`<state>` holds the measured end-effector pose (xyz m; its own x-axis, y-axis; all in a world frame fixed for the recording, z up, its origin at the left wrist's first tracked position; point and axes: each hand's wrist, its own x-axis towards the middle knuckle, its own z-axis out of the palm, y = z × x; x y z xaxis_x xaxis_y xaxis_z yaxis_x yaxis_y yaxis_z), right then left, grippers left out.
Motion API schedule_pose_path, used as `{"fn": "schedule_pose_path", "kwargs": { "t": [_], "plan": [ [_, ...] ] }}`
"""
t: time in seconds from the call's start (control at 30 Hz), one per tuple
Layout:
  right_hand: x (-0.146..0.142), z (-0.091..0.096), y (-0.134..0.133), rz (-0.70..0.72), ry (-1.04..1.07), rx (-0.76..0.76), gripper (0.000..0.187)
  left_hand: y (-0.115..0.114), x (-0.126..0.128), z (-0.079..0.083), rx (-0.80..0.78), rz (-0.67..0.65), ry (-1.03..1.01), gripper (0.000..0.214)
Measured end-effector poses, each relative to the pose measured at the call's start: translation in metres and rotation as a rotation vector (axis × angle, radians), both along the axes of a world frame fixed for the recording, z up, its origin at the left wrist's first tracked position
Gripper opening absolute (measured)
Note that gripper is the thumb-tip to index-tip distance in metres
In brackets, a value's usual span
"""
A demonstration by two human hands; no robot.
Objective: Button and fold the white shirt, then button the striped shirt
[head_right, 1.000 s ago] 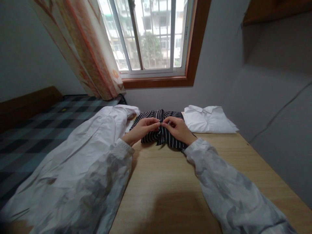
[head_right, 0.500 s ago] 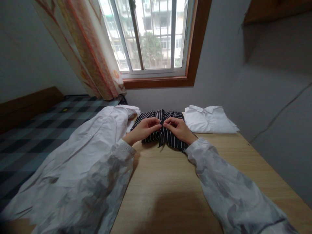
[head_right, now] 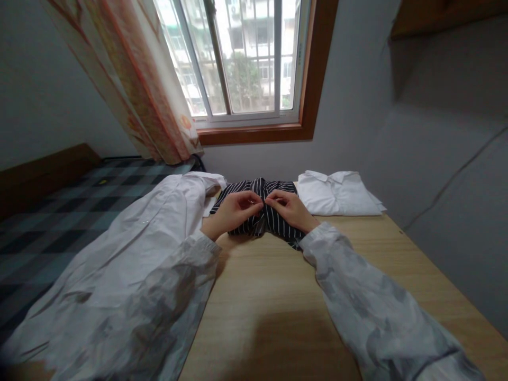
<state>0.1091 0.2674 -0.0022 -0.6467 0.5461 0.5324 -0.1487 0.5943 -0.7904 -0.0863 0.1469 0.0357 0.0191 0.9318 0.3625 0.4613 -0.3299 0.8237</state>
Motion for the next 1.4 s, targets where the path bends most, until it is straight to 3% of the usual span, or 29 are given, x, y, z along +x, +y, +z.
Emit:
{"fn": "schedule_pose_path", "kwargs": {
  "t": [0.23, 0.53, 0.73, 0.83, 1.0, 1.07, 1.13, 1.27, 1.33, 1.4],
  "plan": [
    [0.0, 0.003, -0.005, -0.044, -0.009, 0.087, 0.043, 0.001, 0.003, -0.004, -0.017, -0.011, -0.008, 0.041],
    [-0.001, 0.003, -0.002, 0.049, -0.028, 0.071, 0.046, 0.001, -0.011, -0.002, -0.141, -0.212, -0.165, 0.037],
    [0.007, -0.003, 0.005, 0.141, -0.233, 0.12, 0.052, 0.0, -0.018, -0.004, -0.302, -0.283, -0.173, 0.03],
    [0.009, -0.004, 0.013, 0.043, -0.247, 0.226, 0.05, -0.002, -0.021, 0.001, -0.372, -0.356, -0.103, 0.025],
    [0.014, -0.017, 0.034, -0.41, -0.237, 0.413, 0.02, -0.006, -0.028, 0.01, -0.462, -0.463, 0.116, 0.018],
    [0.017, -0.03, 0.042, -0.527, -0.338, 0.412, 0.03, -0.003, -0.034, 0.009, -0.432, -0.402, 0.123, 0.021],
    [0.02, -0.041, 0.048, -0.539, -0.449, 0.409, 0.04, 0.003, -0.041, 0.005, -0.33, -0.224, 0.09, 0.028],
    [0.023, -0.048, 0.055, -0.396, -0.561, 0.427, 0.022, 0.012, -0.061, -0.01, -0.089, 0.297, 0.155, 0.031],
    [0.023, -0.044, 0.055, -0.328, -0.566, 0.4, 0.016, 0.011, -0.069, -0.017, -0.088, 0.499, 0.301, 0.036],
    [0.025, -0.035, 0.055, -0.242, -0.564, 0.343, 0.018, 0.005, -0.074, -0.021, -0.19, 0.594, 0.453, 0.044]
  ]
}}
